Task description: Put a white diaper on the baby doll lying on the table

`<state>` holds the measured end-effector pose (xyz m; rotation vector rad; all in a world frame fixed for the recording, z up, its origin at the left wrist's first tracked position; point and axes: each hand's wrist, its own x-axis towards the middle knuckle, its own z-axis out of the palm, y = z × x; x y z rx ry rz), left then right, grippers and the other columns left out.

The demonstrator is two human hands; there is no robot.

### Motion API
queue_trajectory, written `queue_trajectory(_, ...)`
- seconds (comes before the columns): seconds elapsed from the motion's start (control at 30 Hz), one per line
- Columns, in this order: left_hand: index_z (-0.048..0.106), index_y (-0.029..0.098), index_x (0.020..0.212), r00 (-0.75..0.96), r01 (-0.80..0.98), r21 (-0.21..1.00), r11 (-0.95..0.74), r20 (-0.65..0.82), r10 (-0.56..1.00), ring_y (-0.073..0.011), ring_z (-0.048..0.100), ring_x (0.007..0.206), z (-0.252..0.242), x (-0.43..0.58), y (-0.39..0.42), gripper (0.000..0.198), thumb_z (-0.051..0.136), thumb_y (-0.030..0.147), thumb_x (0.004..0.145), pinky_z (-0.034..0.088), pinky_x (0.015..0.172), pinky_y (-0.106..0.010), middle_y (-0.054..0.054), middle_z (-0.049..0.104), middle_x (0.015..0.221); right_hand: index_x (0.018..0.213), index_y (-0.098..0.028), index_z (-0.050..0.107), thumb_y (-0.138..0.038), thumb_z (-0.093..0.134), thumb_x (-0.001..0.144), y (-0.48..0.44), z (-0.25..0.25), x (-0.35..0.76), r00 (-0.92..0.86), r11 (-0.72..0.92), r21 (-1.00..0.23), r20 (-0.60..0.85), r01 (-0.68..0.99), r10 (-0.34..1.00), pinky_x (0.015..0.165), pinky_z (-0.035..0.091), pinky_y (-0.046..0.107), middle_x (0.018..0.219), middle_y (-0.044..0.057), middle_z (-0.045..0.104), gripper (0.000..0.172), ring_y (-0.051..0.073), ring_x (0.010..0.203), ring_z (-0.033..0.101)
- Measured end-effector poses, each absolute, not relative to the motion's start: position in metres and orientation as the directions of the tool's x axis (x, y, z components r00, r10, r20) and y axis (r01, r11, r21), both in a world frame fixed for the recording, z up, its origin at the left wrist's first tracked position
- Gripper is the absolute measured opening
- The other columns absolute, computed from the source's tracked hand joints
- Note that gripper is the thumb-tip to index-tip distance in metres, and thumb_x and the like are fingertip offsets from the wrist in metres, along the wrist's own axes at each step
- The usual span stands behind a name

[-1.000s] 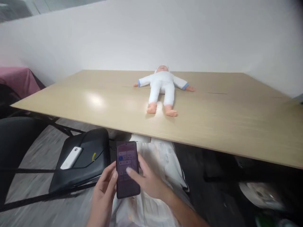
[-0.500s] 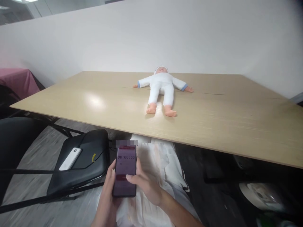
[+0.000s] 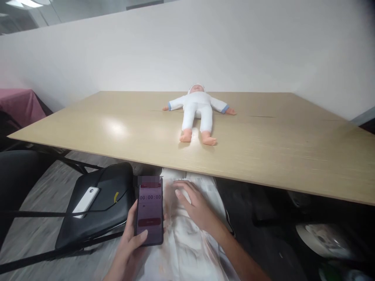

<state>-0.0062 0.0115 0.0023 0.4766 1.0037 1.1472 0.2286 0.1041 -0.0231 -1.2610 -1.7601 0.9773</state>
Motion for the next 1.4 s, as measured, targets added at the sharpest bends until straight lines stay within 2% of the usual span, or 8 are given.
queue_trajectory(0.1, 0.029, 0.039, 0.17, 0.071, -0.507, 0.785, 0.356, -0.374, 0.925, -0.0408, 0.068, 0.136, -0.004, -0.014, 0.011, 0.111, 0.092, 0.042, 0.078, 0.054, 0.114, -0.051, -0.013, 0.075, 0.14, 0.138, -0.024, 0.063, -0.036, 0.05, 0.109, 0.125, -0.048, 0.248, -0.194, 0.261, -0.698, 0.175, 0.667, 0.965, 0.121, 0.043, 0.055, 0.144, 0.014, 0.066, 0.033, 0.032, 0.14, 0.056)
queue_trajectory(0.23, 0.025, 0.041, 0.171, 0.045, -0.459, 0.819, 0.343, -0.364, 0.93, -0.0412, 0.067, 0.136, -0.012, -0.029, 0.012, 0.113, 0.091, 0.042, 0.079, 0.049, 0.118, -0.053, -0.012, 0.073, 0.145, 0.14, -0.015, 0.062, -0.032, 0.06, 0.101, 0.145, -0.069, 0.26, -0.214, 0.263, -0.586, 0.153, 0.766, 0.965, 0.123, 0.038, 0.062, 0.152, 0.023, 0.062, 0.042, 0.04, 0.146, 0.051)
queue_trajectory(0.4, 0.024, 0.043, 0.171, -0.032, -0.427, 0.834, 0.348, -0.399, 0.916, -0.0411, 0.07, 0.132, -0.033, -0.054, 0.018, 0.115, 0.092, 0.041, 0.078, 0.052, 0.115, -0.052, -0.012, 0.076, 0.14, 0.116, -0.02, 0.074, -0.033, 0.07, 0.096, 0.151, -0.068, 0.261, -0.249, 0.271, -0.597, 0.12, 0.755, 0.961, 0.114, 0.048, 0.06, 0.115, 0.016, 0.08, 0.025, 0.038, 0.118, 0.071)
queue_trajectory(0.67, 0.029, 0.037, 0.17, -0.132, -0.365, 0.806, 0.465, -0.54, 0.831, -0.0454, 0.07, 0.132, -0.087, -0.12, 0.009, 0.127, 0.099, 0.045, 0.065, 0.055, 0.113, -0.053, -0.011, 0.081, 0.13, 0.093, -0.032, 0.075, -0.045, 0.059, 0.106, 0.104, 0.002, 0.26, -0.37, 0.312, -0.764, 0.104, 0.565, 0.923, 0.076, 0.06, 0.034, 0.088, -0.001, 0.077, 0.024, 0.026, 0.084, 0.077)
queue_trajectory(0.87, 0.035, 0.036, 0.167, -0.186, -0.38, 0.771, 0.511, -0.605, 0.774, -0.0434, 0.07, 0.132, -0.124, -0.159, -0.015, 0.123, 0.1, 0.042, 0.063, 0.055, 0.114, -0.052, -0.01, 0.081, 0.13, 0.103, -0.029, 0.074, -0.048, 0.061, 0.107, 0.092, 0.066, 0.285, -0.329, 0.361, -0.751, 0.201, 0.553, 0.923, 0.083, 0.058, 0.034, 0.096, 0.002, 0.077, 0.023, 0.025, 0.09, 0.074)
queue_trajectory(1.03, 0.043, 0.04, 0.162, -0.304, -0.386, 0.804, 0.453, -0.574, 0.76, -0.0398, 0.062, 0.144, -0.16, -0.187, -0.018, 0.114, 0.101, 0.036, 0.064, 0.047, 0.124, -0.051, -0.007, 0.075, 0.14, 0.087, -0.024, 0.067, -0.056, 0.064, 0.104, 0.111, 0.091, 0.31, -0.186, 0.325, -0.708, 0.269, 0.627, 0.945, 0.067, 0.05, 0.032, 0.079, 0.001, 0.069, 0.036, 0.02, 0.072, 0.062)
queue_trajectory(1.17, 0.048, 0.043, 0.157, -0.367, -0.361, 0.845, 0.396, -0.519, 0.772, -0.0386, 0.051, 0.154, -0.175, -0.201, -0.009, 0.111, 0.103, 0.032, 0.061, 0.048, 0.124, -0.044, -0.004, 0.063, 0.156, 0.094, -0.024, 0.073, -0.055, 0.062, 0.105, 0.125, 0.101, 0.315, -0.224, 0.325, -0.706, 0.237, 0.63, 0.946, 0.068, 0.05, 0.033, 0.086, 0.003, 0.074, 0.035, 0.021, 0.075, 0.065)
queue_trajectory(1.4, 0.058, 0.038, 0.148, -0.49, -0.293, 0.856, 0.425, -0.516, 0.702, -0.0346, 0.065, 0.138, -0.171, -0.209, 0.022, 0.087, 0.095, 0.041, 0.069, 0.057, 0.112, -0.043, -0.003, 0.071, 0.14, 0.098, -0.028, 0.076, -0.055, 0.064, 0.105, 0.145, 0.108, 0.323, -0.238, 0.37, -0.668, 0.285, 0.645, 0.929, 0.058, 0.05, 0.031, 0.081, 0.002, 0.071, 0.03, 0.02, 0.066, 0.063)
